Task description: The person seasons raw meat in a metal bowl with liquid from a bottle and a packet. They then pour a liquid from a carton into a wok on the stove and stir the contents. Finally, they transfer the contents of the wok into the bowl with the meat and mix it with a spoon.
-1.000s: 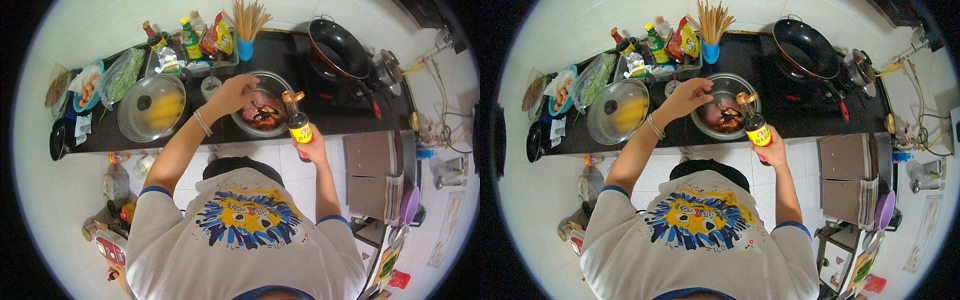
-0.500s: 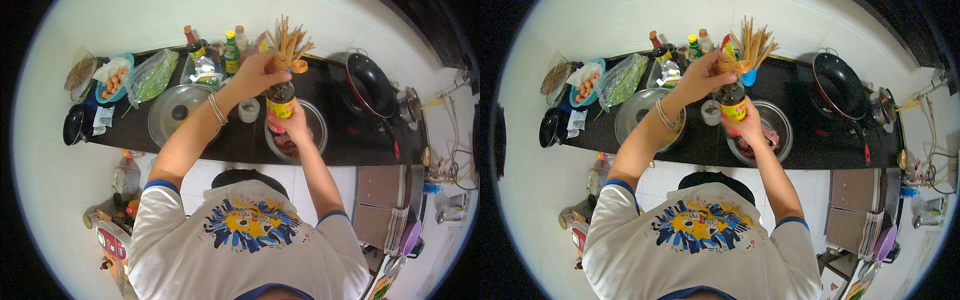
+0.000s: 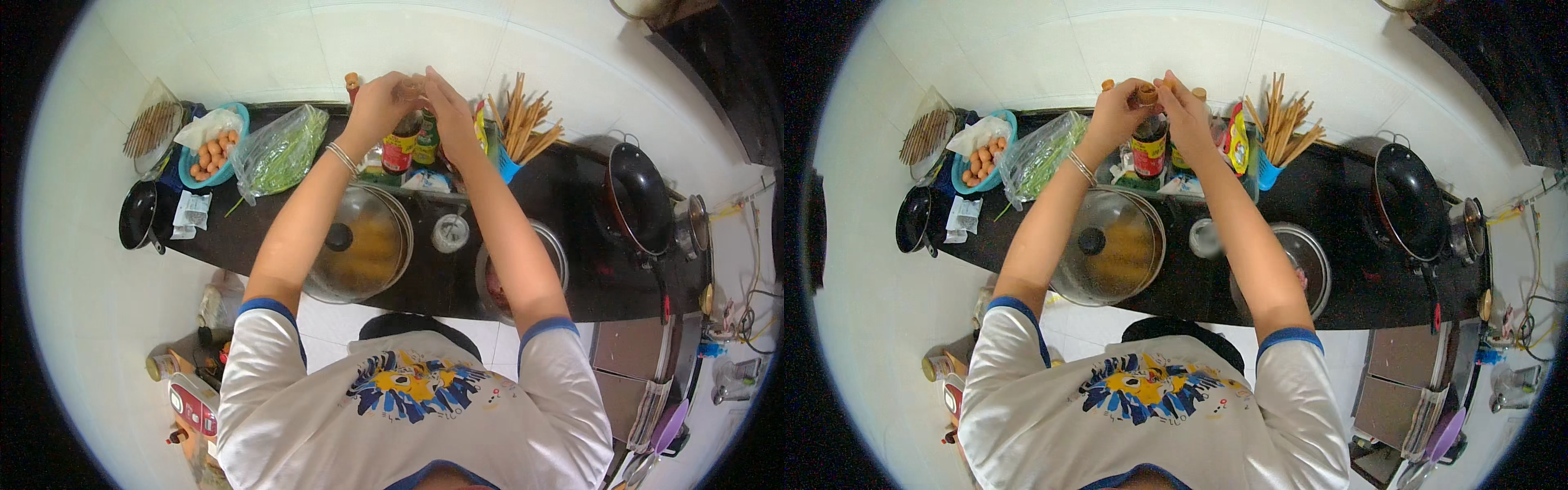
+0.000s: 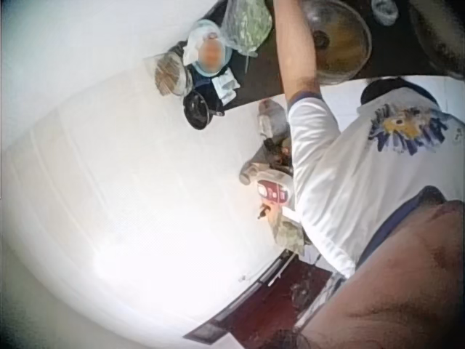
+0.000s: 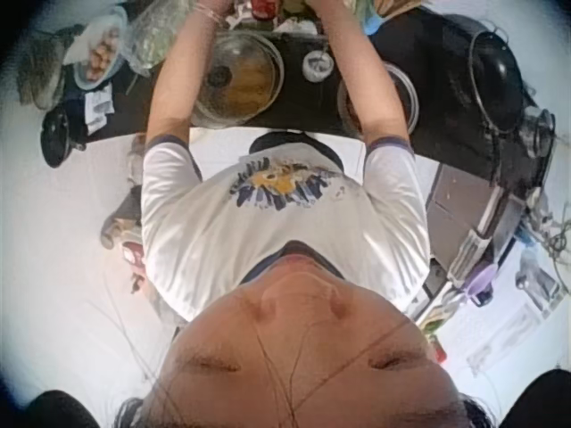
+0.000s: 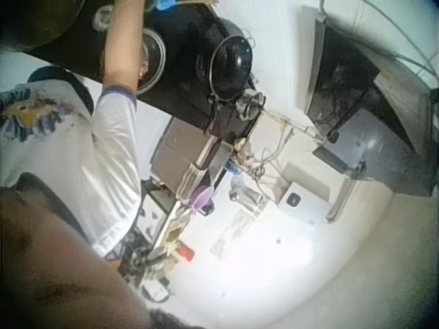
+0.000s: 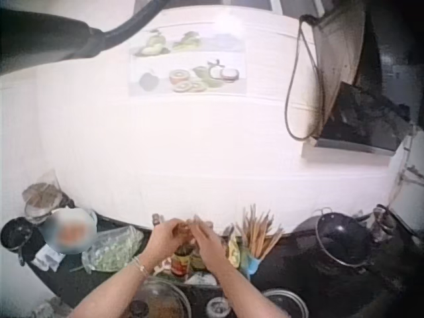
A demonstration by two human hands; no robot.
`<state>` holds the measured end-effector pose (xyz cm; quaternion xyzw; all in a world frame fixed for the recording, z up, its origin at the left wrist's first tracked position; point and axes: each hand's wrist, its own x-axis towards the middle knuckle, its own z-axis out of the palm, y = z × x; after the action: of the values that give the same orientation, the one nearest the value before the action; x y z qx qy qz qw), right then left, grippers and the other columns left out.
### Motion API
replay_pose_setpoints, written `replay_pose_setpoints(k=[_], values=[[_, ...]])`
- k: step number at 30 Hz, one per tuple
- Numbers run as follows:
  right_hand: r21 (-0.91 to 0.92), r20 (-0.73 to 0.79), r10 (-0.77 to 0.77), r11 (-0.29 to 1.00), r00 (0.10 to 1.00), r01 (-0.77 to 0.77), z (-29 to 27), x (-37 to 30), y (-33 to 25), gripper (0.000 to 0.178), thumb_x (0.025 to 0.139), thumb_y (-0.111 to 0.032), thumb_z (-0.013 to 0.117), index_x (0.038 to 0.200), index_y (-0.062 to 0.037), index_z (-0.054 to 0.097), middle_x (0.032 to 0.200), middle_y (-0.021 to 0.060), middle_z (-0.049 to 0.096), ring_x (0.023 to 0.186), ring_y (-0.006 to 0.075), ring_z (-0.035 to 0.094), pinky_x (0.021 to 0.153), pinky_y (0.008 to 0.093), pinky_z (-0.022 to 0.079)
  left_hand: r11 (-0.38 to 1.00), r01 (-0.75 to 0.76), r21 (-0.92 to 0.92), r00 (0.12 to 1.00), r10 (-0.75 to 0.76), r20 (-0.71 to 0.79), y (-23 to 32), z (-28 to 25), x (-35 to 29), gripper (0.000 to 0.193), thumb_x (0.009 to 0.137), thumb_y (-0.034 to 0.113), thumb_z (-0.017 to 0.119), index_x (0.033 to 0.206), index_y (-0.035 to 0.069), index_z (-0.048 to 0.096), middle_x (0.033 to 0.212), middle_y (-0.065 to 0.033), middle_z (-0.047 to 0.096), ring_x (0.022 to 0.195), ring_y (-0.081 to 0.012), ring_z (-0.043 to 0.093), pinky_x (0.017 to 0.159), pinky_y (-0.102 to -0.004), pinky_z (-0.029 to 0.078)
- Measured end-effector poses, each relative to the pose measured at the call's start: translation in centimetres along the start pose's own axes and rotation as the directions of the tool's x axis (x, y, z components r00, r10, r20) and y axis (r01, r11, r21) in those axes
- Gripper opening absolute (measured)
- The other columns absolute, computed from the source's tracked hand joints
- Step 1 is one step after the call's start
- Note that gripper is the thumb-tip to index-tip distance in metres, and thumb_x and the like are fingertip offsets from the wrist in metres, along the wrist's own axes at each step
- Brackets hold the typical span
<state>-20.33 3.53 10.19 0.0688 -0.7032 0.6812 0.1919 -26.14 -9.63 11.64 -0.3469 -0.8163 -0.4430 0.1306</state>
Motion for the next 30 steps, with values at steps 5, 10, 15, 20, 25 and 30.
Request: replay_pose_setpoints(k=[5,10,15,20,25,30], values=[[-0.347,0.197,-0.165,0.91,0.966,0.226,1.6,5.0,3.3,0.048,0.096,-0.035,0.033,0.125,-0.0001,0.048,0.135,0.0178,0.041,0.123,0.0278,0.039,0.102,0.0339,0.028,0.997,0.058,-0.046,0.98,-0.065,-0.186,-5.4,2.0,1.8,0.027,0.073,0.017,0.07,0.092,0.001,0.059,0.081,-0.016,0.065,0.075,-0.0293,0.064,0.066,-0.0338,0.05],[-0.512,0.167,-0.23,0.811,0.959,0.283,0.8,7.2,5.3,0.044,0.095,-0.034,0.036,0.119,0.0005,0.051,0.125,0.0196,0.049,0.116,0.0303,0.045,0.098,0.0359,0.033,0.993,0.081,-0.086,0.956,-0.102,-0.274,-9.3,4.9,3.2,0.028,0.071,0.019,0.072,0.087,0.001,0.058,0.079,-0.0158,0.064,0.076,-0.0305,0.063,0.066,-0.0363,0.049],[-0.472,0.032,-0.203,0.86,0.979,0.194,-0.9,4.0,4.8,0.036,0.092,-0.027,0.045,0.109,0.0032,0.057,0.117,0.0214,0.054,0.11,0.0339,0.05,0.093,0.0382,0.039,0.996,0.064,0.063,0.956,-0.043,-0.291,-13.1,7.8,4.0,0.03,0.069,0.022,0.073,0.085,0.001,0.058,0.079,-0.0153,0.063,0.076,-0.0322,0.061,0.066,-0.0391,0.048],[-0.526,0.015,-0.234,0.825,0.972,0.207,-1.7,1.7,6.1,0.028,0.087,-0.017,0.052,0.106,0.0033,0.056,0.098,0.0191,0.058,0.094,0.0342,0.055,0.082,0.0392,0.044,0.987,0.124,0.101,0.969,-0.099,-0.227,-15.6,9.8,4.0,0.034,0.07,0.024,0.074,0.087,0.0,0.057,0.083,-0.0168,0.062,0.077,-0.0334,0.06,0.067,-0.039,0.047],[-0.514,-0.018,-0.235,0.836,0.972,0.192,-2.5,0.0,6.7,0.024,0.086,-0.015,0.055,0.101,0.0031,0.058,0.096,0.0186,0.058,0.092,0.0345,0.055,0.08,0.0387,0.045,0.993,0.11,0.03,0.978,-0.103,-0.182,-16.8,11.3,3.4,0.034,0.07,0.02,0.073,0.092,0.0,0.055,0.082,-0.0159,0.061,0.078,-0.0329,0.059,0.067,-0.04,0.046],[-0.551,-0.019,-0.202,0.82,0.979,0.158,-2.6,-0.8,7.1,0.023,0.085,-0.015,0.055,0.1,0.0021,0.059,0.096,0.0174,0.059,0.091,0.0344,0.056,0.08,0.0382,0.045,0.986,0.151,0.064,0.972,-0.137,-0.189,-19.8,12.9,2.5,0.037,0.071,0.023,0.073,0.095,0.001,0.055,0.083,-0.0178,0.061,0.079,-0.0354,0.058,0.069,-0.0432,0.045]])
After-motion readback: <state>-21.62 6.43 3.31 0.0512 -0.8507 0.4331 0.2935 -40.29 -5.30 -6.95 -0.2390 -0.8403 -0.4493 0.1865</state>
